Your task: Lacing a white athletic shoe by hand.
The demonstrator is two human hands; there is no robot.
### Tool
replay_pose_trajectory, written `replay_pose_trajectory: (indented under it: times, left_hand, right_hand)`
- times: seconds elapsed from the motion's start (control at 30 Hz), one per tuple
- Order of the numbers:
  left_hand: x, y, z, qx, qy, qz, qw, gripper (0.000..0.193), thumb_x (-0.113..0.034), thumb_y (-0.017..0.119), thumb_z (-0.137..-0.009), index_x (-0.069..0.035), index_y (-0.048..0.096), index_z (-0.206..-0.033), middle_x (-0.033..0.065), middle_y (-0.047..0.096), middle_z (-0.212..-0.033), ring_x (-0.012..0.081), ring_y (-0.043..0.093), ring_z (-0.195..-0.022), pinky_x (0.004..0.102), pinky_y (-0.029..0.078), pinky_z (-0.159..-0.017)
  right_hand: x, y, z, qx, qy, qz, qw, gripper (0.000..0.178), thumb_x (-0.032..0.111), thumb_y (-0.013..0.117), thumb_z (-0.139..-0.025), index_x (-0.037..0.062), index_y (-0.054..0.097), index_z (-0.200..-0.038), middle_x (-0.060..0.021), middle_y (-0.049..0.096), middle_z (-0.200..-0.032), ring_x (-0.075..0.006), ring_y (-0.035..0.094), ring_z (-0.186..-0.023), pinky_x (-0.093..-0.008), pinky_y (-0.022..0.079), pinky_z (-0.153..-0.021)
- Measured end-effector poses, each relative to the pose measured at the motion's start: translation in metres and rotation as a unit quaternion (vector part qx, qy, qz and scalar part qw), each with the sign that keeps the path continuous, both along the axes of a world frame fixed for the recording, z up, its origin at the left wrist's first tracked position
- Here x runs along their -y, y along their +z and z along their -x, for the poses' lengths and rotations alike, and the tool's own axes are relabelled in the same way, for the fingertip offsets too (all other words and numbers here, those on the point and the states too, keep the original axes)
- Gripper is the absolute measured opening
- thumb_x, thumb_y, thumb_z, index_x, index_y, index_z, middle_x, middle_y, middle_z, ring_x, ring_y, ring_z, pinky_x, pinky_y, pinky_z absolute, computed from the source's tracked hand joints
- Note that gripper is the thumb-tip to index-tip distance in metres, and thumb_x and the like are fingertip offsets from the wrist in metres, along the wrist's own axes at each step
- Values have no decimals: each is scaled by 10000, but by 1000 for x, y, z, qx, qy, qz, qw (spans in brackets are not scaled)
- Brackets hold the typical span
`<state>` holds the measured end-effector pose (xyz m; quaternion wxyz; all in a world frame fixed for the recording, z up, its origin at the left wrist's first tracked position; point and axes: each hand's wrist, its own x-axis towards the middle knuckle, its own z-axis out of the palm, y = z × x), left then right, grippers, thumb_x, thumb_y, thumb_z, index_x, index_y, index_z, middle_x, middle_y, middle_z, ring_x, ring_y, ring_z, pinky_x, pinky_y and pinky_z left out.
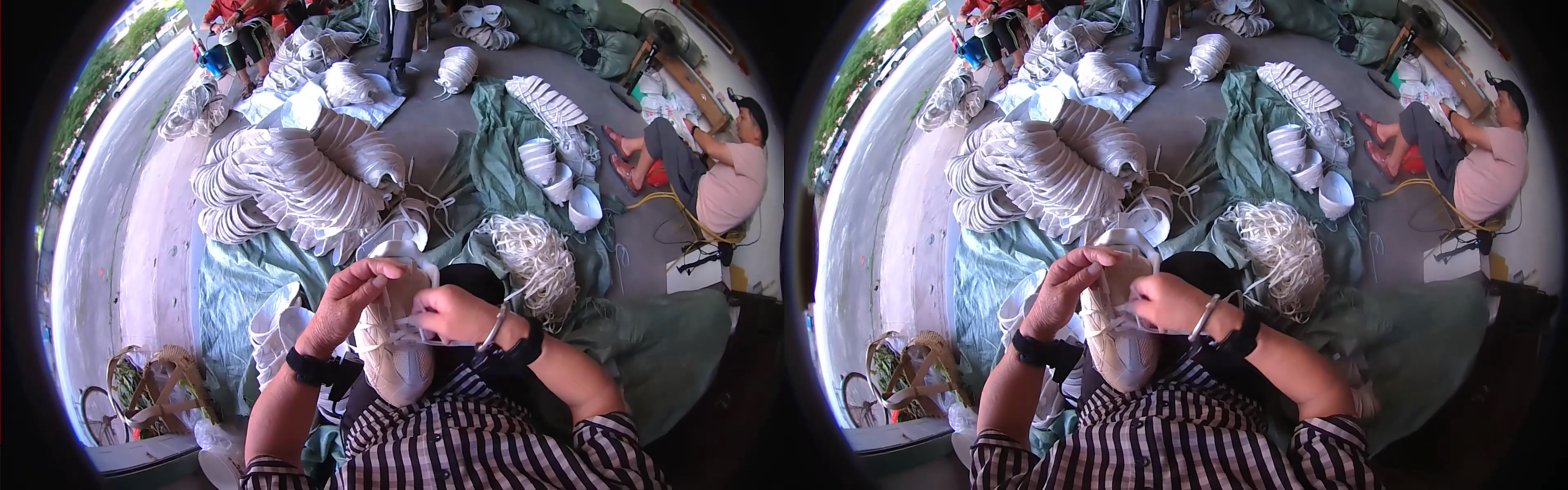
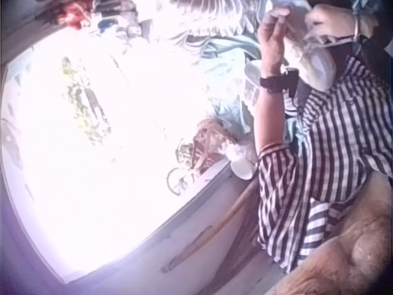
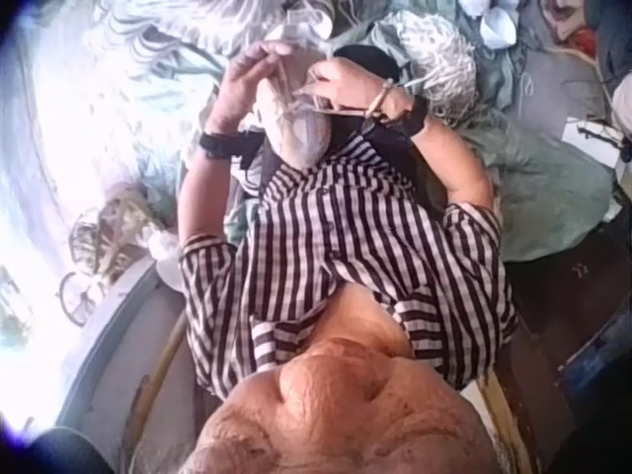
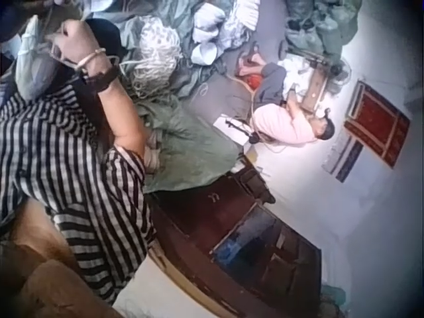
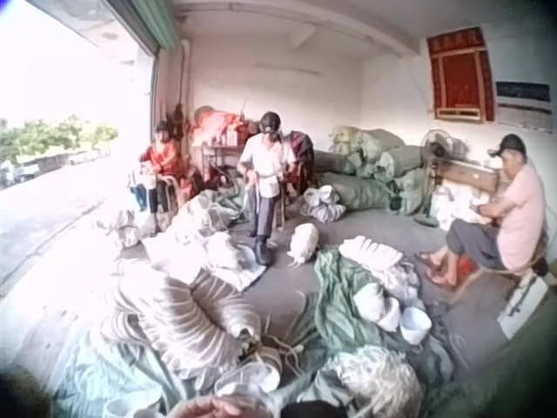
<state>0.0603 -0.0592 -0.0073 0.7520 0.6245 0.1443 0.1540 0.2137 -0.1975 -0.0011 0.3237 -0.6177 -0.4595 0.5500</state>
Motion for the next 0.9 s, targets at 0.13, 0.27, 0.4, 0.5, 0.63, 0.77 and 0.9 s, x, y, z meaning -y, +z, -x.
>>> replay_pose_trajectory:
  times: [0.13,0.27,0.4,0.5,0.63,0.77,0.9]
  left_hand:
    - [2,-5,-4,11,3,14,1000,159,-108,521,-917,-71,616,-1040,42,581,-1175,114,524,-1027,237,410,-816]
    - [17,22,-4,-9,-40,-337,941,325,-191,718,-770,-85,638,-1066,108,541,-1203,234,529,-1024,334,441,-856]
    - [31,23,-6,-73,-203,-301,929,259,-191,693,-791,-46,627,-995,93,565,-935,221,568,-896,309,469,-775]
    - [43,7,-2,18,-115,-337,934,144,-169,618,-839,-34,618,-890,84,558,-885,184,551,-712,293,462,-628]
    - [6,-4,24,13,202,134,970,170,-229,536,-908,-91,561,-813,47,589,-914,99,504,-662,249,411,-579]
    - [-84,-38,109,15,440,143,886,183,-274,500,-933,-119,557,-853,19,620,-911,72,492,-666,232,409,-594]
    - [-72,-11,130,-172,461,-71,868,172,-242,534,-922,-98,607,-981,6,624,-926,81,532,-695,198,414,-581]
  right_hand:
    - [18,12,-5,-505,66,3,861,197,219,557,-908,51,487,-833,-44,504,-700,-59,429,-482,-174,332,-418]
    - [24,51,-3,-572,-4,-121,811,230,216,551,-916,43,463,-794,-44,485,-664,-70,444,-482,-187,348,-405]
    - [33,47,-10,-463,83,-102,876,210,206,555,-917,24,497,-830,-63,536,-684,-73,482,-491,-186,382,-432]
    - [35,46,-8,-371,98,-65,921,212,230,558,-914,27,538,-855,-59,585,-706,-41,476,-488,-170,378,-442]
    - [60,-12,-59,-582,-136,-147,788,178,194,566,-891,21,531,-870,-67,541,-691,-69,431,-462,-191,343,-393]
    - [135,-78,-144,-689,-345,-279,572,61,90,496,-898,31,509,-897,-51,545,-826,-93,488,-586,-246,393,-533]
    - [235,-105,-211,-656,-471,-374,456,66,86,484,-912,29,494,-944,-52,533,-868,-130,515,-666,-271,410,-569]
